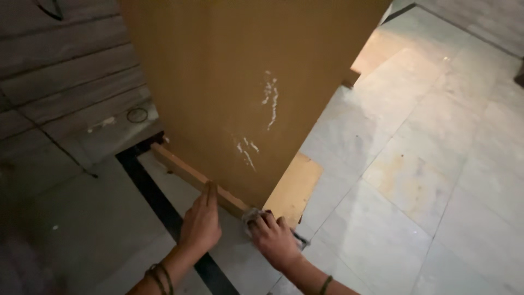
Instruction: The person wipes the side and lower edge of a wooden cabinet using a cloth. They move around the cabinet to clean different sections, including the front and side panels, and briefly wipe the top surface near a black electronic device.
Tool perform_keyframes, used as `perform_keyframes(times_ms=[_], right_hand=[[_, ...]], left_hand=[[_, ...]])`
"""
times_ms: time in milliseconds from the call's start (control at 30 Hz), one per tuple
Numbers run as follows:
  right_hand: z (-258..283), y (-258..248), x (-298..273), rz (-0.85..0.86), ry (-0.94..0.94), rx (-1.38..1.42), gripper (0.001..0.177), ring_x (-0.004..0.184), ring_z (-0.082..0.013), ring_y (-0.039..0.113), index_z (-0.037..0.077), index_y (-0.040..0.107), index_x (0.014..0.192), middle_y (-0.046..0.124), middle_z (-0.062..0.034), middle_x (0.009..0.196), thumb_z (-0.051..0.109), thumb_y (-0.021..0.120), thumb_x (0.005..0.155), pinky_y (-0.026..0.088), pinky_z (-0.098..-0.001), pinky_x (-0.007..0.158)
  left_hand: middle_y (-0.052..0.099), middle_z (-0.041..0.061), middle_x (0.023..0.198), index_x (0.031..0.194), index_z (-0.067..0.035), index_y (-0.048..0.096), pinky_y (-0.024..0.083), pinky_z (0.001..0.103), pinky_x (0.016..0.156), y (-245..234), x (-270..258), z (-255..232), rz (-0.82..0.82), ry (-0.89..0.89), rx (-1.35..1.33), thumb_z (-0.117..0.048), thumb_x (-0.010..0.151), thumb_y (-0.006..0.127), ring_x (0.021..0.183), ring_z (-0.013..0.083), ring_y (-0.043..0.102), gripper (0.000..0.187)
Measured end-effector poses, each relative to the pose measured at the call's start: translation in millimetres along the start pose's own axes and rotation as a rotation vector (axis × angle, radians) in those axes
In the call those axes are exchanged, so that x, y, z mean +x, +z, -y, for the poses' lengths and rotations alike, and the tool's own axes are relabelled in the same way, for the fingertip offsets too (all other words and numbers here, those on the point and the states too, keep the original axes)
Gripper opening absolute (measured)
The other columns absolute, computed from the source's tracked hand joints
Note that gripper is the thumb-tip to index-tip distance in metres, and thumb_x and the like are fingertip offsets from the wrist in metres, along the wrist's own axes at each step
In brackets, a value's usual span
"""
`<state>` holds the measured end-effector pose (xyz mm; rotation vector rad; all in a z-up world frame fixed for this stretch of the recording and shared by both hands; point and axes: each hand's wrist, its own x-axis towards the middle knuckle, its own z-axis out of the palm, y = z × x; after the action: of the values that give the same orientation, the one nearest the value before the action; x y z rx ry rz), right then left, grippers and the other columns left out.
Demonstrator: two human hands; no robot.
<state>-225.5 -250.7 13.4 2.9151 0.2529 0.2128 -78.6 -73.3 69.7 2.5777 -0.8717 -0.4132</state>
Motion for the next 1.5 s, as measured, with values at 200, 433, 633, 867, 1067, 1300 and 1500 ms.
perform_keyframes(times_ms=[200, 433, 633, 867, 1067, 1300, 1500], right_hand=[[22, 0, 43, -0.141, 0.022, 0.03, 0.053, 0.133, -0.0324, 0.046, 0.008, 0.06, 0.137, 0.054, -0.0155, 0.145, 0.022, 0.058, 0.086, 0.042, -0.0472, 0.097], [34, 45, 61, -0.08, 0.0, -0.224, 0.058, 0.14, -0.0336, 0.043, 0.003, 0.057, 0.142, 0.05, -0.017, 0.15, 0.03, 0.058, 0.091, 0.037, -0.0507, 0.11], [11, 34, 16, -0.16, -0.077, -0.112, 0.054, 0.133, -0.0335, 0.044, 0.012, 0.065, 0.138, 0.054, -0.0164, 0.145, 0.024, 0.059, 0.086, 0.037, -0.05, 0.102], [-20, -27, 9, -0.229, -0.138, -0.228, 0.045, 0.132, -0.0277, 0.047, 0.012, 0.07, 0.124, 0.06, -0.0078, 0.133, 0.027, 0.061, 0.083, 0.043, -0.049, 0.105], [-59, -148, 26, -0.504, -0.081, -0.295, 0.032, 0.131, -0.027, 0.05, 0.022, 0.077, 0.113, 0.064, -0.0052, 0.134, 0.016, 0.068, 0.084, 0.043, -0.0461, 0.096], [-75, -317, 38, -0.92, 0.142, -0.348, 0.012, 0.118, -0.0235, 0.06, 0.012, 0.079, 0.112, 0.069, -0.0044, 0.125, 0.015, 0.079, 0.1, 0.043, -0.0403, 0.096], [-93, -335, 78, -0.895, 0.127, -0.739, 0.024, 0.14, -0.0236, 0.051, 0.013, 0.077, 0.13, 0.062, -0.0006, 0.151, 0.011, 0.068, 0.108, 0.038, -0.0376, 0.103]], left_hand=[[0.026, 0.018, 0.164, 0.155, -0.003, 0.022, 0.042, 0.04, 0.114, 3, 0, 2, -0.112, 0.065, 0.024, 0.002, 0.082, 0.067, 0.144, 0.0353, 0.039, 0.086], [0.021, 0.016, 0.165, 0.157, -0.005, 0.014, 0.042, 0.04, 0.112, -8, -10, -5, 0.009, -0.055, 0.042, 0.006, 0.082, 0.064, 0.145, 0.0348, 0.036, 0.091], [0.015, 0.014, 0.166, 0.158, -0.005, 0.008, 0.037, 0.041, 0.116, -4, -10, -14, 0.095, -0.069, 0.048, 0.001, 0.083, 0.066, 0.146, 0.0336, 0.033, 0.096], [0.016, 0.017, 0.167, 0.157, -0.001, 0.012, 0.037, 0.039, 0.117, 0, -5, -17, 0.088, -0.023, -0.018, 0.005, 0.083, 0.06, 0.148, 0.0352, 0.031, 0.089], [0.027, 0.023, 0.161, 0.153, 0.005, 0.024, 0.034, 0.042, 0.117, 11, -2, -14, -0.121, 0.131, -0.148, 0.011, 0.078, 0.055, 0.146, 0.0395, 0.032, 0.08], [0.033, 0.025, 0.158, 0.153, 0.007, 0.027, 0.035, 0.043, 0.116, -5, 4, -34, -0.232, 0.168, -0.198, 0.008, 0.086, 0.051, 0.141, 0.0413, 0.038, 0.072], [0.025, 0.029, 0.161, 0.153, 0.009, 0.023, 0.031, 0.044, 0.115, -15, 9, -37, -0.228, 0.176, -0.168, 0.003, 0.083, 0.058, 0.142, 0.0444, 0.032, 0.079]])
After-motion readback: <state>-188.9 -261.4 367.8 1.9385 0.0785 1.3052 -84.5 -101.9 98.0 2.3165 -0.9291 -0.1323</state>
